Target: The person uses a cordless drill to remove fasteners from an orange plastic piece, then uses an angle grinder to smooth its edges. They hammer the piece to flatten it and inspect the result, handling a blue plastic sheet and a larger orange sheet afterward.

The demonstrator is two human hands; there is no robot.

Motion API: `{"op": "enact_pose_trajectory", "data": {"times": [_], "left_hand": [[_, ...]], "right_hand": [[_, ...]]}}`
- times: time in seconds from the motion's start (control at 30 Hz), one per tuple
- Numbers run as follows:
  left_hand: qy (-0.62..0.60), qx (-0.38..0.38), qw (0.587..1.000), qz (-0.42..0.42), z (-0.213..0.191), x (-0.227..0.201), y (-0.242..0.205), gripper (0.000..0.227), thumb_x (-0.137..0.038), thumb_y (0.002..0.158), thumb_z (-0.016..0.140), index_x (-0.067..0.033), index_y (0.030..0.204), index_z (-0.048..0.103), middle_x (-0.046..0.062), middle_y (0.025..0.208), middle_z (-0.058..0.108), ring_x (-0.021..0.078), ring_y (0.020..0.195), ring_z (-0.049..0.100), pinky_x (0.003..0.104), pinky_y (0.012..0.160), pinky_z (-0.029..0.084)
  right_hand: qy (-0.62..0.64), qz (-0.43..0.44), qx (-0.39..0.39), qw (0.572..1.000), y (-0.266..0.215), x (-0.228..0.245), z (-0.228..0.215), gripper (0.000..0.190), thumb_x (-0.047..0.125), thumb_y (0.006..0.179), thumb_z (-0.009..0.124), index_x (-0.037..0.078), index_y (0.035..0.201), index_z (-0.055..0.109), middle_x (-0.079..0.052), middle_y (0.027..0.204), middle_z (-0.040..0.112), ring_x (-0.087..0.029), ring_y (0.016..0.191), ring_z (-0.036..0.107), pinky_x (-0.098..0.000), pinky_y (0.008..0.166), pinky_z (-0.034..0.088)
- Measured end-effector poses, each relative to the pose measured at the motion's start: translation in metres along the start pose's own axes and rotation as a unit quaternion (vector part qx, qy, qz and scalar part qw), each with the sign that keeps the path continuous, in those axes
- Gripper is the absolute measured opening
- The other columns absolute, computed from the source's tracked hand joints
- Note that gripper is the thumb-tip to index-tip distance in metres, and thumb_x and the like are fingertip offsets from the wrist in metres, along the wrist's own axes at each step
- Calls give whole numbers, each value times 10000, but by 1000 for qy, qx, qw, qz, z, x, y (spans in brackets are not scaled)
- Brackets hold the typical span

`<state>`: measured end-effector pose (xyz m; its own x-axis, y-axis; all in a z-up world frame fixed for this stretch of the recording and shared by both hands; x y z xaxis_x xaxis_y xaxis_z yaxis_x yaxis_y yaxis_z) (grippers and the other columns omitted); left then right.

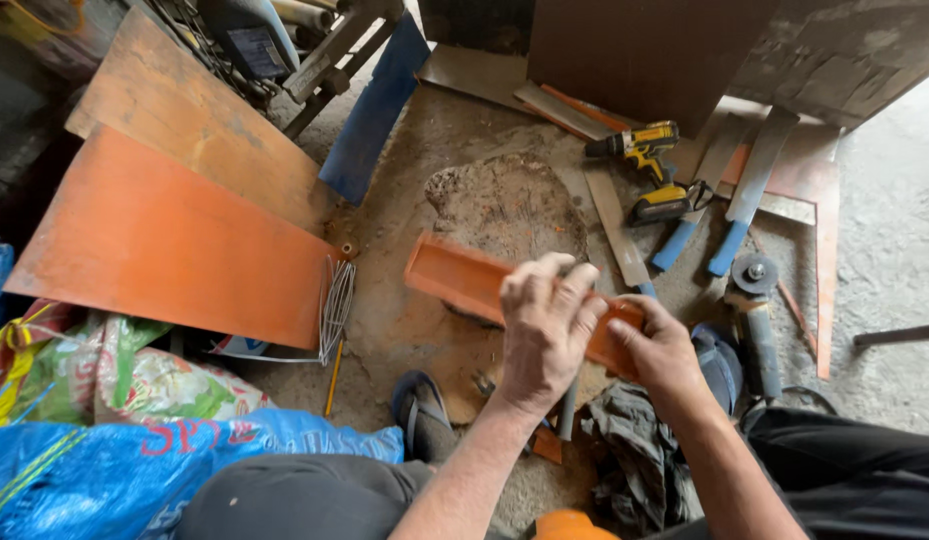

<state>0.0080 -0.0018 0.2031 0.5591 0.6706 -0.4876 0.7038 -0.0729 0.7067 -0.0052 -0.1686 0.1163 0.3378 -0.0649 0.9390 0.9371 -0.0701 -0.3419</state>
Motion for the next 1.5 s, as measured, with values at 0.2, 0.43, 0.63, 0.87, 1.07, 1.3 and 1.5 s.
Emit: {"op": "enact_pose_trajectory", "data": {"times": [0.2,0.43,0.63,0.87,1.07,1.3,1.5], "left_hand": [[-197,92,853,-475,-1,62,-37,529,-298,949,672,-86,1411,528,137,1234,584,216,1066,600,394,973,563],[-466,103,701,-529,2,82,-56,790,-544,937,604,-51,1516,389,116,1414,581,206,1301,561,381,1108,438],[-649,1,603,-464,-3,82,-40,901,-755,955,407,-51,1517,392,147,1427,573,265,1296,571,455,1127,461],[-748,9,504,-432,-13,78,-34,977,-833,975,294,-28,1508,441,169,1424,605,288,1188,646,427,967,569],[-725,43,532,-436,-22,74,-31,966,-825,975,285,-44,1523,436,167,1401,605,276,1150,652,450,942,590],[-718,61,541,-434,-28,67,-26,952,-821,964,283,-74,1542,406,180,1372,600,298,1125,660,476,879,611],[-724,74,545,-417,-30,66,-24,950,-797,996,306,-35,1554,413,190,1393,600,291,1142,656,475,899,607]], "right_hand": [[208,42,-125,969,29,-51,-10,291,107,1018,585,23,1295,553,-124,1112,679,-231,925,697,-352,709,618],[324,129,-16,937,8,-60,28,397,83,968,635,85,1355,546,-61,1173,682,-153,1002,663,-327,848,596],[303,199,55,930,-19,-47,60,489,78,857,679,124,1327,556,-77,1170,697,-207,1007,690,-377,855,588],[233,161,116,952,-21,-50,72,527,47,795,779,56,1287,590,-82,1189,681,-178,1003,684,-343,863,565],[89,105,161,977,-18,-44,70,513,147,861,778,-29,1323,639,-111,1087,723,-174,935,672,-325,826,559],[0,75,143,987,-24,-34,67,462,325,953,638,32,1310,654,-75,1045,743,-148,944,683,-336,828,578],[10,43,154,987,-22,-33,66,464,322,953,663,-1,1284,691,-82,1045,747,-153,955,683,-331,855,569]]}}
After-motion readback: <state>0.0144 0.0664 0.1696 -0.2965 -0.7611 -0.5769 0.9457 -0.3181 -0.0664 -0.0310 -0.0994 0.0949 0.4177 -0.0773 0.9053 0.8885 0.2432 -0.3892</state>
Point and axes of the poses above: each hand's wrist, its own y-axis towards the middle knuckle, its own z-axis out of the palm, x = y × z, the point moved 4 cm from there along y, towards the middle knuckle
